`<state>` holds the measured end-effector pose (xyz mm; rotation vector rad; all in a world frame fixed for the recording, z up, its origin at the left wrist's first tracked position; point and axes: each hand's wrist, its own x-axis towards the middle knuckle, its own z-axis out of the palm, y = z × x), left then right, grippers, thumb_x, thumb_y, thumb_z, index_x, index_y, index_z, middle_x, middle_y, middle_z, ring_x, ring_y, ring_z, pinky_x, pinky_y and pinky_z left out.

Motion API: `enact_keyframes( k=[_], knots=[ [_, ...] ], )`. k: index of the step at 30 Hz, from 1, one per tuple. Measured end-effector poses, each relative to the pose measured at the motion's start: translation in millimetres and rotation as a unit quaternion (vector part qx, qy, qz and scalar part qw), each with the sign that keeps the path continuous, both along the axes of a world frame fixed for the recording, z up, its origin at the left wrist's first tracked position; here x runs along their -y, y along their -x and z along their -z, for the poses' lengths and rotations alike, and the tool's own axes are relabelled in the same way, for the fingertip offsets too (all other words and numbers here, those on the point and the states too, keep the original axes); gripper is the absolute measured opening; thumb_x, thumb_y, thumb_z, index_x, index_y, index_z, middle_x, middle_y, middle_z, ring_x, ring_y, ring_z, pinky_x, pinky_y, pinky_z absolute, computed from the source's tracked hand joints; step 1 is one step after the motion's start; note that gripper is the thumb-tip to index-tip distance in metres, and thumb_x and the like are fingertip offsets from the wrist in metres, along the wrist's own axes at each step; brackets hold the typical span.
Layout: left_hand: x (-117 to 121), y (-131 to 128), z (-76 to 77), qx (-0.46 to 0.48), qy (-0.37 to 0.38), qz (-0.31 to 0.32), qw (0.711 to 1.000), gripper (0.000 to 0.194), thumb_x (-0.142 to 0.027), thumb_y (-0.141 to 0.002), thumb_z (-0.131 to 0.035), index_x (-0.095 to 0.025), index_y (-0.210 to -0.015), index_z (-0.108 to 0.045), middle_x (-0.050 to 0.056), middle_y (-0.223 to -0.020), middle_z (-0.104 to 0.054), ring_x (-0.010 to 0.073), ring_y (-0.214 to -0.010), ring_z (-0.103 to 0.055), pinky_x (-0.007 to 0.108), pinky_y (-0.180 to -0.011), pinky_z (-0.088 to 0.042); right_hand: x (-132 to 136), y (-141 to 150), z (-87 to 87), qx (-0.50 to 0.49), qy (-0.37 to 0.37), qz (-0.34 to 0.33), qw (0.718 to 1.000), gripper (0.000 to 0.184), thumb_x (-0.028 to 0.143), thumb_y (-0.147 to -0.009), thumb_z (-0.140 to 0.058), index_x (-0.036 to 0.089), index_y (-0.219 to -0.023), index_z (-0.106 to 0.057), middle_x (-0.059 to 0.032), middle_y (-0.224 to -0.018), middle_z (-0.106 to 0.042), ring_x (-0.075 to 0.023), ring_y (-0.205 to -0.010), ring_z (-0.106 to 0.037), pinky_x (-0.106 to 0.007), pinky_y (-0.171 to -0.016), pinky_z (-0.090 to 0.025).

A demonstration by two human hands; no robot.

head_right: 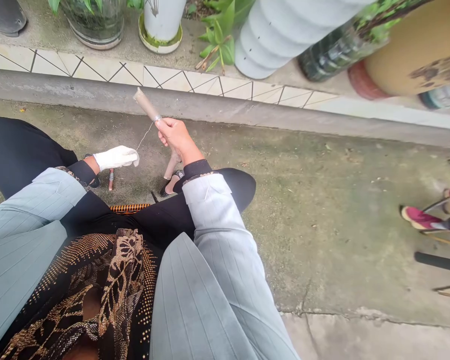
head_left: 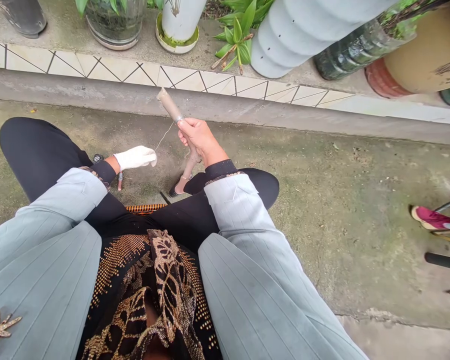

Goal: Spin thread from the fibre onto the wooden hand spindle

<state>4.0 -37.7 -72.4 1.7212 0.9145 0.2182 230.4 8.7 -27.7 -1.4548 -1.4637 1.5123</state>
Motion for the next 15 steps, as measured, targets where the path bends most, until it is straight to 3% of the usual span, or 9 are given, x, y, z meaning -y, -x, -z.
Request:
enact_keyframes(
  k=[5, 9, 15],
  knots=[
    [3.9, -7.2, -19.4, -0.026, -0.069, 0.077, 0.994, 0.035, -0.039, -0.088, -0.047, -0.014, -0.074, -0.066, 0.001, -0.065, -0.062, 0.0089, -0.055, -0.047, 0.021, -0.059, -0.037, -5.5, -1.6, 24.3, 0.197, -0.008, -0.029, 0.980, 0.029, 0.044, -0.084, -0.066, 0.016, -0.088, -0.063, 0.0007, -0.059, -0.053, -0.0104, -0.050, -0.047, -0.023, -0.051, -0.038],
    [6.6, -9.2, -28.0, -0.044, -0.082, 0.084, 0.992, 0.034, -0.036, -0.087, -0.045, -0.014, -0.072, -0.066, 0.001, -0.066, -0.063, 0.0099, -0.058, -0.049, 0.022, -0.062, -0.037, -1.1, 2.5, 30.9, 0.380, -0.081, -0.111, 0.915, 0.026, 0.039, -0.083, -0.066, 0.017, -0.096, -0.071, -0.0057, -0.078, -0.065, -0.0183, -0.072, -0.057, -0.028, -0.066, -0.040],
    [2.1, 0.3, -21.8, -0.037, -0.095, 0.078, 0.992, 0.033, -0.035, -0.085, -0.045, -0.015, -0.071, -0.066, 0.001, -0.070, -0.065, 0.0107, -0.061, -0.051, 0.022, -0.065, -0.037, 0.7, 2.4, 37.6, 0.447, -0.085, -0.211, 0.865, 0.032, 0.043, -0.087, -0.061, 0.023, -0.109, -0.072, -0.0069, -0.090, -0.069, -0.0193, -0.078, -0.058, -0.028, -0.064, -0.035]
  ],
)
